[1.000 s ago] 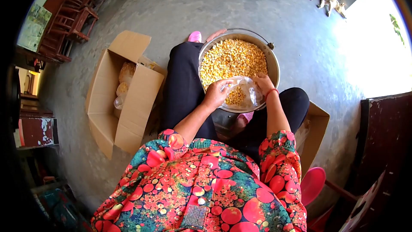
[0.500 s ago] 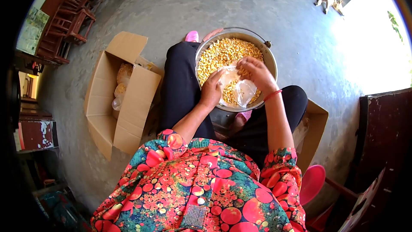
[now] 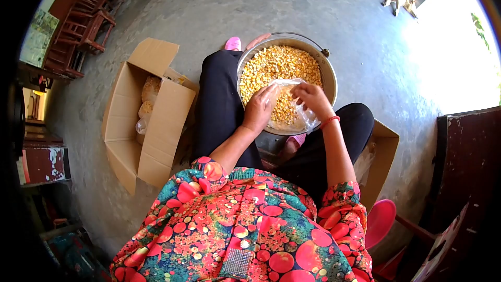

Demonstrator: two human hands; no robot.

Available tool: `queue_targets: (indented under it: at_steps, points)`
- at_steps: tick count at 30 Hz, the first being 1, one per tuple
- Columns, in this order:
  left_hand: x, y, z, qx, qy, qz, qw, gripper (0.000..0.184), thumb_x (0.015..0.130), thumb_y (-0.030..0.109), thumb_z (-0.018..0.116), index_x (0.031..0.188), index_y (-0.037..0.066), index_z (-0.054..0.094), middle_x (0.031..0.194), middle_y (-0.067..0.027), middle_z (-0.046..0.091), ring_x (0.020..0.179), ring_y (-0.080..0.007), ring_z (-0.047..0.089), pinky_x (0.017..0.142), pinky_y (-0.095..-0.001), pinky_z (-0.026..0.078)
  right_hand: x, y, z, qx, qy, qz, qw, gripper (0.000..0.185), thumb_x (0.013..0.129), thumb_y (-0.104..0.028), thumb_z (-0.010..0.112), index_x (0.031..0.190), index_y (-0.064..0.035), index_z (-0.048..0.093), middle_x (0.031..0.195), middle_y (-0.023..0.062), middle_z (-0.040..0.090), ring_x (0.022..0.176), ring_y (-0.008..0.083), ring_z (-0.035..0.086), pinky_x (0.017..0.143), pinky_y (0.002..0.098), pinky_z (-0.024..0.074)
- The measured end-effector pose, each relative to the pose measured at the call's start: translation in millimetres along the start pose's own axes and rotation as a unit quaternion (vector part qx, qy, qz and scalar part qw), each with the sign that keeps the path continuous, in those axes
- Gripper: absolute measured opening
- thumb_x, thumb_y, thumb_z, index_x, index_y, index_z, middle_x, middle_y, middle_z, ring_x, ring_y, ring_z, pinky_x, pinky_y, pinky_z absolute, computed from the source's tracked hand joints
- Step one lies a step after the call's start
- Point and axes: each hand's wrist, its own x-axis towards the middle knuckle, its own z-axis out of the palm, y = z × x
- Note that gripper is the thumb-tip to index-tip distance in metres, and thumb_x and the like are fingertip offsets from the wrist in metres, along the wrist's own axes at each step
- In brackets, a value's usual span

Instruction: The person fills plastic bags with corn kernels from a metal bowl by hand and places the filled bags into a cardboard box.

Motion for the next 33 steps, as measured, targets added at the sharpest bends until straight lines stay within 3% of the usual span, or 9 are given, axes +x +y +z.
queue_targets:
  at_steps: [6,9,10,11,14,19,21,27,33]
  points:
    - [4,12,-11,-0.021,-0.039,-0.084,0.995,0.033,0.070,-0.001,0.050,0.102,0.008,0.051,0.090,-0.0118,0.055,0.084,-0.0280,0.053,0.073,-0.0322,0.042,33,36,-28,0.105,0.242,-0.083,0.961,0.012,0.079,-0.012,0.047,0.083,-0.0050,0.056,0.064,-0.0031,0.050,0.050,0.0039,0.043,0.041,0.0162,0.0325]
    - [4,13,-9,-0.005,0.006,-0.055,0.998,0.035,0.071,0.002,0.052,0.105,0.010,0.049,0.090,-0.0125,0.055,0.081,-0.0285,0.054,0.070,-0.0324,0.043,54,83,-39,0.029,0.213,-0.042,0.976,0.010,0.075,-0.009,0.050,0.081,-0.0036,0.057,0.060,-0.0050,0.048,0.051,0.0019,0.039,0.044,0.0169,0.0306]
    - [5,15,-9,-0.004,0.005,-0.055,0.998,0.035,0.071,0.002,0.052,0.105,0.010,0.049,0.090,-0.0125,0.055,0.081,-0.0285,0.054,0.070,-0.0324,0.043,63,101,-47,-0.038,0.158,0.005,0.987,0.016,0.072,-0.015,0.056,0.083,-0.0046,0.058,0.070,0.0023,0.054,0.060,0.0111,0.051,0.054,0.0224,0.0406]
    - [6,18,-9,-0.024,0.014,-0.061,0.998,0.034,0.071,0.006,0.053,0.104,0.009,0.048,0.090,-0.0133,0.056,0.080,-0.0294,0.054,0.068,-0.0339,0.044,65,110,-46,-0.037,0.157,0.005,0.987,0.016,0.072,-0.015,0.056,0.083,-0.0046,0.058,0.070,0.0023,0.054,0.060,0.0111,0.051,0.054,0.0224,0.0406]
    - [4,14,-10,-0.045,-0.012,-0.081,0.996,0.033,0.072,0.010,0.055,0.104,0.006,0.048,0.087,-0.0155,0.057,0.078,-0.0302,0.055,0.066,-0.0346,0.044,60,114,-37,-0.302,0.176,-0.005,0.937,0.033,0.068,-0.013,0.058,0.100,-0.0074,0.054,0.098,0.0189,0.053,0.096,0.0335,0.048,0.083,0.0361,0.0388]
    - [-6,-9,-1,0.002,-0.083,-0.098,0.992,0.021,0.076,0.012,0.053,0.094,0.001,0.053,0.080,-0.0176,0.057,0.075,-0.0296,0.056,0.064,-0.0324,0.044,54,111,-19,-0.402,0.153,-0.029,0.902,0.046,0.068,-0.015,0.056,0.112,-0.0094,0.045,0.105,0.0187,0.049,0.097,0.0331,0.048,0.082,0.0361,0.0389]
    - [-7,-14,2,-0.007,-0.047,-0.087,0.995,0.019,0.077,0.012,0.051,0.092,0.000,0.054,0.079,-0.0166,0.058,0.073,-0.0282,0.057,0.063,-0.0313,0.044,56,112,-19,-0.398,0.025,0.039,0.916,0.042,0.069,-0.018,0.056,0.109,-0.0088,0.048,0.112,0.0197,0.044,0.100,0.0347,0.046,0.085,0.0364,0.0378]
    - [-7,-15,7,-0.130,0.001,-0.175,0.976,0.016,0.081,0.012,0.046,0.090,0.000,0.053,0.076,-0.0153,0.058,0.069,-0.0254,0.057,0.062,-0.0308,0.045,56,126,-18,-0.454,0.002,-0.003,0.891,0.032,0.072,-0.025,0.051,0.099,-0.0087,0.053,0.087,0.0189,0.057,0.085,0.0307,0.055,0.075,0.0370,0.0416]
    - [-5,-12,5,-0.225,-0.004,-0.225,0.948,0.017,0.080,0.016,0.051,0.087,0.000,0.053,0.074,-0.0122,0.059,0.066,-0.0164,0.058,0.058,-0.0275,0.045,59,121,-30,-0.271,0.016,0.056,0.961,0.023,0.074,-0.022,0.051,0.088,-0.0037,0.055,0.082,0.0148,0.059,0.074,0.0256,0.057,0.065,0.0336,0.0435]
